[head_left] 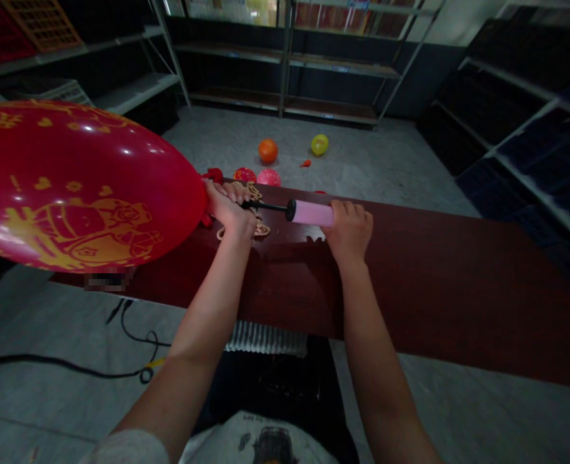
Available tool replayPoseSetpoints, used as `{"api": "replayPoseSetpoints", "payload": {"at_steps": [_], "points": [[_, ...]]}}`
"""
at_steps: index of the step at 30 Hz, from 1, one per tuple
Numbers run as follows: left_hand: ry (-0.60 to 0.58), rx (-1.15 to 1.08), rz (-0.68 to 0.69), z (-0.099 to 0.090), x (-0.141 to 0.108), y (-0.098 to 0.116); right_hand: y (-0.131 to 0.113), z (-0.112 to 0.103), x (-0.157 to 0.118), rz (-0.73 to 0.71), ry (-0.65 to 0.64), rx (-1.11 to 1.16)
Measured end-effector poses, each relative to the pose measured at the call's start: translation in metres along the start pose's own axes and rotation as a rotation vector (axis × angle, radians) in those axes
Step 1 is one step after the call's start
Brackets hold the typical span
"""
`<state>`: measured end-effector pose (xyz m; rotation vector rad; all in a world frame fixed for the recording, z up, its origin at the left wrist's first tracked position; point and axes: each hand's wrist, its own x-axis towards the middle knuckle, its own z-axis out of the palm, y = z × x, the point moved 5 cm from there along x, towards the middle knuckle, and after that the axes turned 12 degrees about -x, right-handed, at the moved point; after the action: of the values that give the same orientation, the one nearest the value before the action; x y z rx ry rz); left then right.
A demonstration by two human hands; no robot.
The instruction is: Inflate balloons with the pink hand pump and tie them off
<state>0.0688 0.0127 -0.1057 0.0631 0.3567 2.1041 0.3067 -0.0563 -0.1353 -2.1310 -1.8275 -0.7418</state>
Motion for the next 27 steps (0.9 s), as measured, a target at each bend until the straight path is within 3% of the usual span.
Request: {"api": "replayPoseSetpoints", "payload": {"at_steps": [8, 14, 21, 27], "points": [[-0.004, 0.097, 0.043, -0.003, 0.013, 0.012, 0.033, -0.005, 0.001, 0.103, 0.051, 0.0], [0.0, 0.094, 0.05, -0.005, 0.018, 0.014, 0.035, -0.003, 0.001, 0.109, 0.053, -0.007], [-0.001, -0.052, 0.012, -0.003, 0.001, -0.006, 0.007, -0.012, 0.003, 0.053, -0.023, -0.028], [-0.001, -0.015, -0.099, -0.007, -0.014, -0.026, -0.039, -0.022, -0.003, -0.155, -0.098, 0.021]]}}
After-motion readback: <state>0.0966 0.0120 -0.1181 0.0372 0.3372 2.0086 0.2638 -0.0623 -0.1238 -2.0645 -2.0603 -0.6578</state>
